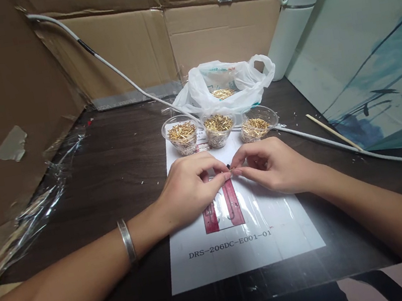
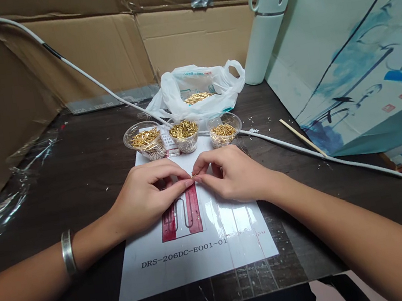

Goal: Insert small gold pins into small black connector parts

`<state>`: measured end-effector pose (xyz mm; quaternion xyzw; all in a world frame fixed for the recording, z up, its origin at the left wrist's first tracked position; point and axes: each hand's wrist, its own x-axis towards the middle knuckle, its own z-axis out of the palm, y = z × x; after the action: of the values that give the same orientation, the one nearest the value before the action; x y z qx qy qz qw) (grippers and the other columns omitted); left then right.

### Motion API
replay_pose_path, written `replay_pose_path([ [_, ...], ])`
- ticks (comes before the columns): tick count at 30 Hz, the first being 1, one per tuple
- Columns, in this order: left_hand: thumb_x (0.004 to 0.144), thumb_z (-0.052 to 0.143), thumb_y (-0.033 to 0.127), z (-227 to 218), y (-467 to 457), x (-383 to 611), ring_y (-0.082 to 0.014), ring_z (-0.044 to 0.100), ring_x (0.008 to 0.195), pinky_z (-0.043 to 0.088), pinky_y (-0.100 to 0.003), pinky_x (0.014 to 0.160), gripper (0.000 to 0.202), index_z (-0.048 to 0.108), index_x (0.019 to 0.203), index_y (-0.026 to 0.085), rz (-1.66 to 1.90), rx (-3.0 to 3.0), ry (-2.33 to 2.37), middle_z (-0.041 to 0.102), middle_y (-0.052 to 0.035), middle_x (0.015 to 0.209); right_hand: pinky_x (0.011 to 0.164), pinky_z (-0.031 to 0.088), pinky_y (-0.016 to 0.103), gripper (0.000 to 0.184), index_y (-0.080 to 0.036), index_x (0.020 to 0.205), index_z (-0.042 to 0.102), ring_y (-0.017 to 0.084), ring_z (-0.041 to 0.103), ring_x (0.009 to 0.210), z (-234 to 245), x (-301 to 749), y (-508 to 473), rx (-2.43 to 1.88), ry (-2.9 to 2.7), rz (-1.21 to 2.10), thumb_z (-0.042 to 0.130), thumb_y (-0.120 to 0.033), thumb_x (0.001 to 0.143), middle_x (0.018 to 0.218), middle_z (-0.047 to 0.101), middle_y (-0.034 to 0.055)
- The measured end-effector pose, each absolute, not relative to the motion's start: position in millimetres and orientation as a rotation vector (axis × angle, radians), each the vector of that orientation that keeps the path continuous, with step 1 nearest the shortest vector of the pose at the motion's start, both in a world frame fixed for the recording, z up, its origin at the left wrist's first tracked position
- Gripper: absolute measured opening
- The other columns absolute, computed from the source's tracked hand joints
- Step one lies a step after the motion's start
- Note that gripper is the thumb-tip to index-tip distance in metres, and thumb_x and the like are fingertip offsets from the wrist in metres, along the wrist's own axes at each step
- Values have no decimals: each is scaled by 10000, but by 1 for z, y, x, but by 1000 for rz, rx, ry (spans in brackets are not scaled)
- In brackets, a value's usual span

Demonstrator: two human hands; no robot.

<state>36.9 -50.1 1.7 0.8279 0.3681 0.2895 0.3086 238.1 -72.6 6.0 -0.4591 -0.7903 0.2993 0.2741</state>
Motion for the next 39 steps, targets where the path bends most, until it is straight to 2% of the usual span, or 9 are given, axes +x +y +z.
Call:
replay_pose_path([
  [5, 787, 702, 184, 2, -49, 36, -114, 556, 649, 413, -245, 605, 46, 732, 756, 171, 750, 2191, 990, 680, 1, 726, 487, 327, 220, 164, -133, 815, 668, 71, 415, 468, 1, 237, -73, -1224, -2081, 866, 589, -263, 874, 566, 558, -26],
  [10, 789, 695, 193, 0, -48, 37, -116, 551, 641, 405, -248, 601, 50, 736, 767, 175, 737, 2232, 1008, 678, -2, 720, 537, 388, 226, 172, -135, 842, 649, 102, 520, 569, 2, 237, -72, -1227, -2126, 830, 559, -271, 897, 702, 651, 29],
  [18, 782, 694, 181, 1, -48, 38, -124, 570, 646, 409, -252, 597, 53, 746, 771, 175, 696, 2255, 1011, 691, -9, 727, 589, 409, 240, 167, -136, 846, 640, 119, 552, 619, 7, 238, -71, -1244, -2177, 823, 547, -262, 902, 728, 670, 34],
  [31, 819, 670, 183, -1, -48, 37, -150, 600, 693, 429, -268, 629, 101, 768, 797, 192, 634, 2273, 991, 706, -21, 745, 613, 378, 254, 152, -145, 833, 634, 124, 552, 618, 14, 238, -71, -1277, -2244, 788, 534, -237, 901, 730, 676, 30],
  [39, 829, 666, 192, 0, -48, 38, -155, 609, 709, 439, -281, 648, 105, 769, 810, 188, 620, 2270, 988, 714, -24, 760, 592, 341, 252, 153, -136, 821, 656, 110, 495, 560, 20, 236, -72, -1330, -2288, 745, 534, -202, 886, 674, 658, 16],
])
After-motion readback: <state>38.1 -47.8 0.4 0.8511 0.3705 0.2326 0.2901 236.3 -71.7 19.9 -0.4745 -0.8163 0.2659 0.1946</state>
